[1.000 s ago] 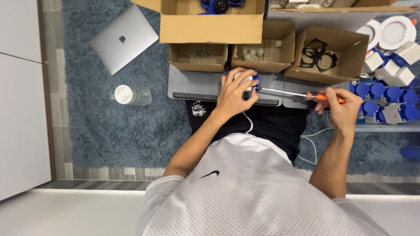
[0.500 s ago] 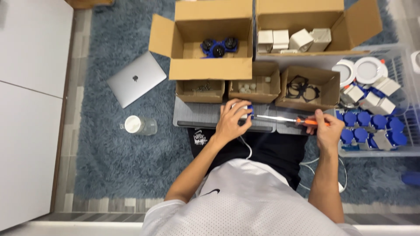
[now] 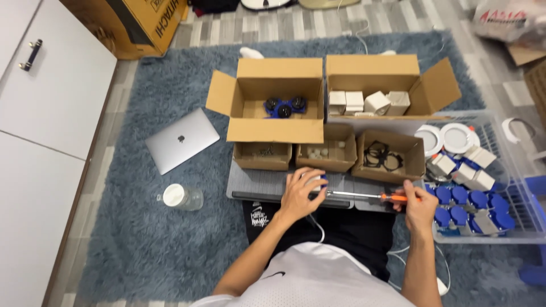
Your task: Assembling a small electrical component using a screwdriver
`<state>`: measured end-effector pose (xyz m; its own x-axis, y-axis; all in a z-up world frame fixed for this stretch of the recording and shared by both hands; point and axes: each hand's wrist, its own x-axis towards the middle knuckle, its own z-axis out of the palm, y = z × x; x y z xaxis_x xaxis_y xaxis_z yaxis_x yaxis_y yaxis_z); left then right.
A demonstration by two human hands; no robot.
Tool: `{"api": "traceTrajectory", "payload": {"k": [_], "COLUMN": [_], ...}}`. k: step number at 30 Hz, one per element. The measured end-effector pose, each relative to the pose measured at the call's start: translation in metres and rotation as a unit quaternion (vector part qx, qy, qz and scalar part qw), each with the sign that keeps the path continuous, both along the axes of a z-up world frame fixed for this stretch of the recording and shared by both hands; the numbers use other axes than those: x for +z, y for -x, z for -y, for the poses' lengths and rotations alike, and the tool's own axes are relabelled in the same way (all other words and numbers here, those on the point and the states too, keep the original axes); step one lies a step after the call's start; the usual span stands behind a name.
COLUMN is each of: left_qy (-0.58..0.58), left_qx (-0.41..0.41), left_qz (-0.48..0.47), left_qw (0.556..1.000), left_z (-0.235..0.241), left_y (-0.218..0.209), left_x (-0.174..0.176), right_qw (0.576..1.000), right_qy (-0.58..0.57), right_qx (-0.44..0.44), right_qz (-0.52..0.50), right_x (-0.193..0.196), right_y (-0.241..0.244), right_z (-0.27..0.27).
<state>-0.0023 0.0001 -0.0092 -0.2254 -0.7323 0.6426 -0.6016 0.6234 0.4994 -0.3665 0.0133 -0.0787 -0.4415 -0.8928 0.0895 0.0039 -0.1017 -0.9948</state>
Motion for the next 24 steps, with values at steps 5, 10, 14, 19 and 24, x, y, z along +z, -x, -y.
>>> {"api": "traceTrajectory", "payload": {"k": [5,10,14,19,24], "left_qy": [0.003,-0.005,0.003,-0.009,-0.012], "left_qx": [-0.009,-0.019,-0.003,0.0,-0.004], "left_qz": [0.007,0.011,0.001,0.005,0.036], "left_qw": [1.0,1.0,1.0,1.0,0.999], "left_z": [-0.001,-0.009,-0.002,-0.005,-0.002], "left_y": [0.002,0.001,0.004,0.003,0.0], "left_x": [-0.002,0.003,-0.006,0.0,-0.001], "right_qw": [1.0,1.0,1.0,0.999,0.998], "right_qy": [0.004,-0.016,0.002,-0.006,-0.05], "right_qx": [-0.001,0.002,0.016,0.02,0.021], "right_qz": [0.013,-0.012,0.012,-0.037,-0.034], "right_x": [0.0,-0.004,-0.005,-0.013,0.002], "right_y": [0.0,0.003,0.003,0.016,0.011], "right_z": [0.005,-0.002,0.002,0.001,-0.005]}}
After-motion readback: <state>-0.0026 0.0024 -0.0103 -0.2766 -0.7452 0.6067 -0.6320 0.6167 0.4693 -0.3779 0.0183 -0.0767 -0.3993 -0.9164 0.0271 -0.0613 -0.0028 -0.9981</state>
